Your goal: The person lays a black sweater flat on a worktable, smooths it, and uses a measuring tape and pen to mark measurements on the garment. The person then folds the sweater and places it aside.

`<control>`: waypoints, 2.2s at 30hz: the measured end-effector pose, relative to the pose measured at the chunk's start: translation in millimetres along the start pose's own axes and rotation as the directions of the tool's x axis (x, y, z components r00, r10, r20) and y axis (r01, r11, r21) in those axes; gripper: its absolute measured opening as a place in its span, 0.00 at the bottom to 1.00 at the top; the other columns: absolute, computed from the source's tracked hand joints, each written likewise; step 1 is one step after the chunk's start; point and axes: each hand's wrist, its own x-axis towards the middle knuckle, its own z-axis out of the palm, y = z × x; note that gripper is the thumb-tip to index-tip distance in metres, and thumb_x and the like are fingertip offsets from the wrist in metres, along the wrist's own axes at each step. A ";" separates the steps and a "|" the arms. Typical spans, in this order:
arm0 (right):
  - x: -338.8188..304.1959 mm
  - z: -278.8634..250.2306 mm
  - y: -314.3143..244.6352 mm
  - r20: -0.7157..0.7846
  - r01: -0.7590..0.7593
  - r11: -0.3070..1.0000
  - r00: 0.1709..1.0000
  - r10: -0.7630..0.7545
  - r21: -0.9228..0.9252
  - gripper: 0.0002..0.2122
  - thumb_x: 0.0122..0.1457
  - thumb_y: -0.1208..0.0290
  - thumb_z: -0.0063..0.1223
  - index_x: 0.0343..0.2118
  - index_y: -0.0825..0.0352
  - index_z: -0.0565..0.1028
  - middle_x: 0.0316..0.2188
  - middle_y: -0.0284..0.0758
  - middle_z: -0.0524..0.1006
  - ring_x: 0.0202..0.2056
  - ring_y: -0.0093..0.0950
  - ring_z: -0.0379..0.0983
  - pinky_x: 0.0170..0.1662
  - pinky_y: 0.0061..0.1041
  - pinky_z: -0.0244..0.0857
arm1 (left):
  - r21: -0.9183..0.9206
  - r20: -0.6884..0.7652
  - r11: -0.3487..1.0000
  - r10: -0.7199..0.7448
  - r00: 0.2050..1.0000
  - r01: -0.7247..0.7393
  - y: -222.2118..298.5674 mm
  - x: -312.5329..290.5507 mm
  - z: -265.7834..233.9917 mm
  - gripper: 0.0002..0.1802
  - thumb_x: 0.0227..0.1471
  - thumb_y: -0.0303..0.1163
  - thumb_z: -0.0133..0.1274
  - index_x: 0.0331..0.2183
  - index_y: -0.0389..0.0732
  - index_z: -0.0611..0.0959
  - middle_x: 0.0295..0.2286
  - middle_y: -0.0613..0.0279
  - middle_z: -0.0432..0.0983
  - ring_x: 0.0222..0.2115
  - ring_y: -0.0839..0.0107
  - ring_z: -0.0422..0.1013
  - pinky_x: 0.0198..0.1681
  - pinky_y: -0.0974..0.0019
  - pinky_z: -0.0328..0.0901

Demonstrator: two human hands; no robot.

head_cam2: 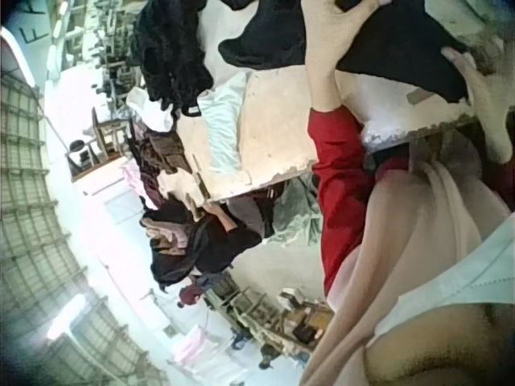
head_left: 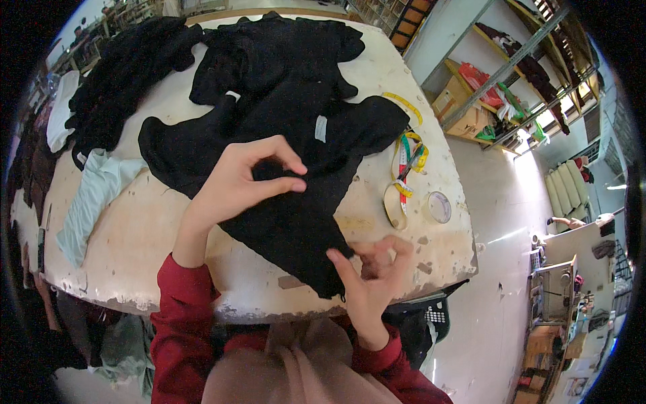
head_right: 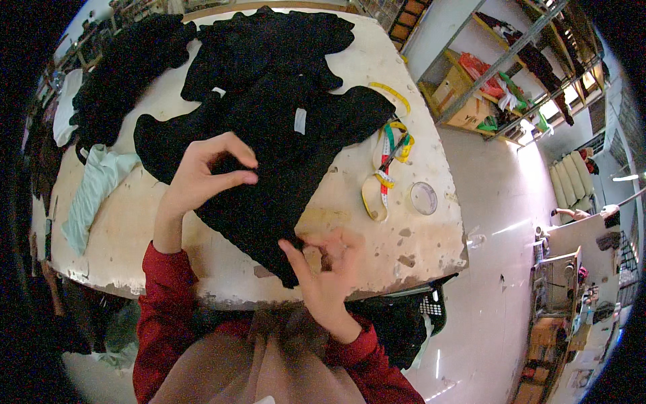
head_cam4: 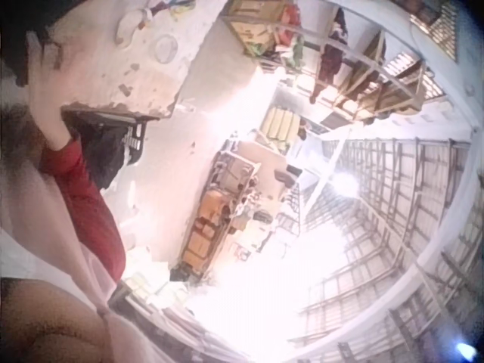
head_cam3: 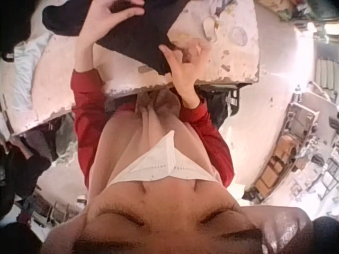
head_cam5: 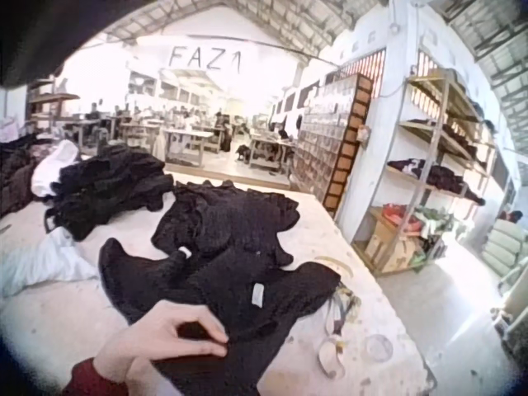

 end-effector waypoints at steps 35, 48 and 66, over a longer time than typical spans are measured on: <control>-6.2 28.6 11.6 -0.061 -0.010 0.986 0.998 0.021 0.169 0.16 0.49 0.83 0.67 0.39 0.68 0.72 0.37 0.35 0.74 0.38 0.22 0.71 0.42 0.20 0.68 | 0.286 0.020 0.957 0.053 0.998 -0.056 -21.9 -0.3 -11.4 0.11 0.54 0.38 0.57 0.36 0.43 0.80 0.32 0.63 0.74 0.40 0.66 0.66 0.51 0.63 0.56; 0.2 20.3 21.2 0.247 0.088 0.995 0.966 -0.076 -0.037 0.08 0.55 0.77 0.61 0.37 0.68 0.76 0.37 0.42 0.78 0.37 0.26 0.76 0.38 0.24 0.70 | 0.481 0.122 0.852 0.168 0.978 -0.206 -9.4 -5.2 -29.6 0.10 0.52 0.38 0.59 0.34 0.44 0.80 0.32 0.68 0.76 0.40 0.67 0.67 0.53 0.61 0.54; 199.7 -71.8 94.6 0.258 -0.385 0.913 0.903 0.342 0.137 0.20 0.54 0.64 0.62 0.47 0.66 0.69 0.33 0.33 0.74 0.30 0.23 0.74 0.30 0.23 0.68 | 0.115 -0.845 0.778 -0.250 0.472 0.618 69.7 -229.6 -8.0 0.07 0.43 0.15 0.59 0.28 0.32 0.78 0.28 0.60 0.74 0.33 0.75 0.68 0.36 0.71 0.64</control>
